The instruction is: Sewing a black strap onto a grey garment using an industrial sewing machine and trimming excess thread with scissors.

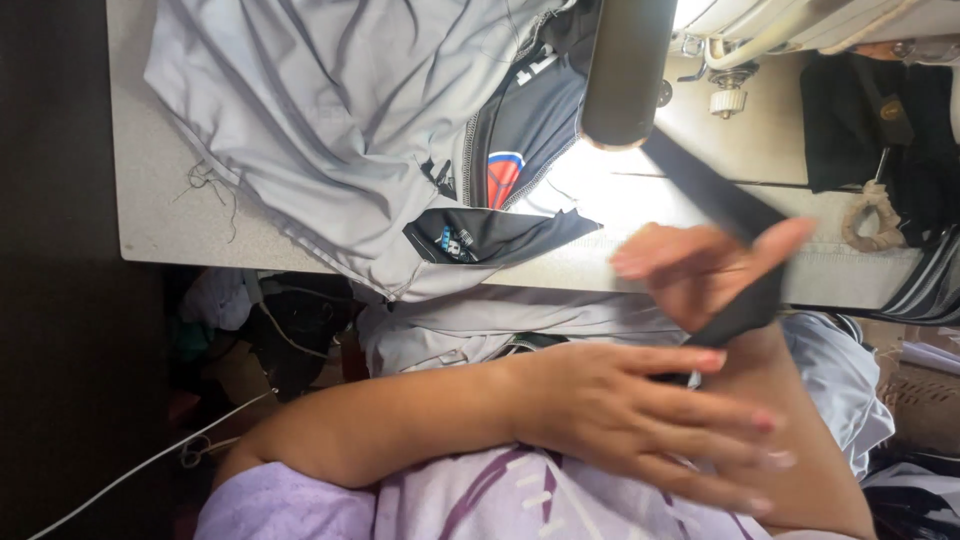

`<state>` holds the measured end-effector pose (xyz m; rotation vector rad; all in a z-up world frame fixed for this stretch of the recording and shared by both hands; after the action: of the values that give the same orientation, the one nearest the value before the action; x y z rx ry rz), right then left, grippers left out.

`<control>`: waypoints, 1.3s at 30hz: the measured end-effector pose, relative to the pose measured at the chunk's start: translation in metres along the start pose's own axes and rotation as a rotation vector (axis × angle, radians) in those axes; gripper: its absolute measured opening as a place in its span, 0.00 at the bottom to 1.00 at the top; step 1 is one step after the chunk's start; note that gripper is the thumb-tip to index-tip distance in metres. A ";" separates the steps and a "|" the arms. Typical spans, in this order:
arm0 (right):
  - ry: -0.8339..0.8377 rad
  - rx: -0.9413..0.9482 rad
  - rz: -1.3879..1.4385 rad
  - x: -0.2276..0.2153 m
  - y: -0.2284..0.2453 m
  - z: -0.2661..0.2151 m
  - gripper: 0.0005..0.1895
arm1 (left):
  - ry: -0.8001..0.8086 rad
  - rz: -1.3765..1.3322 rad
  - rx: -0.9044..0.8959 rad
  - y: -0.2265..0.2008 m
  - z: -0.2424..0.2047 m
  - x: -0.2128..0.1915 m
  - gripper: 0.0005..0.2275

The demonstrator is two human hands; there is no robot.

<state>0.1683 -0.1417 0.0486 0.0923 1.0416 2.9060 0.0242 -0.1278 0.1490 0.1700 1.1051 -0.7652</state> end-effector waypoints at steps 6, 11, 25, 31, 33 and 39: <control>-0.481 0.645 -0.108 -0.072 -0.027 -0.038 0.44 | -0.176 0.014 -0.392 0.058 -0.067 0.005 0.12; -0.050 0.419 -0.643 -0.040 -0.029 0.006 0.66 | -0.347 0.340 -0.770 0.108 -0.082 0.003 0.08; 0.228 0.239 -1.168 0.015 -0.014 0.057 0.07 | -0.327 0.285 -0.851 0.129 -0.093 0.022 0.05; 0.230 0.316 -1.145 0.035 -0.004 0.091 0.14 | -0.335 0.291 -0.843 0.126 -0.091 0.017 0.05; 0.227 0.326 -1.139 0.034 -0.005 0.089 0.16 | -0.344 0.288 -0.841 0.126 -0.094 0.013 0.05; 0.223 0.225 -1.062 0.032 -0.010 0.072 0.06 | -0.223 0.262 -0.730 0.138 -0.119 -0.009 0.21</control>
<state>0.1422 -0.0858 0.0988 -0.5950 0.9981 1.8568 0.0212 0.0358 0.0685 -0.3746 1.0581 -0.1120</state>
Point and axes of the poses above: each hand's wrist, its own z-axis towards the middle knuckle, its own x-axis out of the palm, y = z × x, the point moved 9 cm from there along z, towards the middle knuckle, and after that the axes turned 10 degrees about y, right-handed, at the moved point
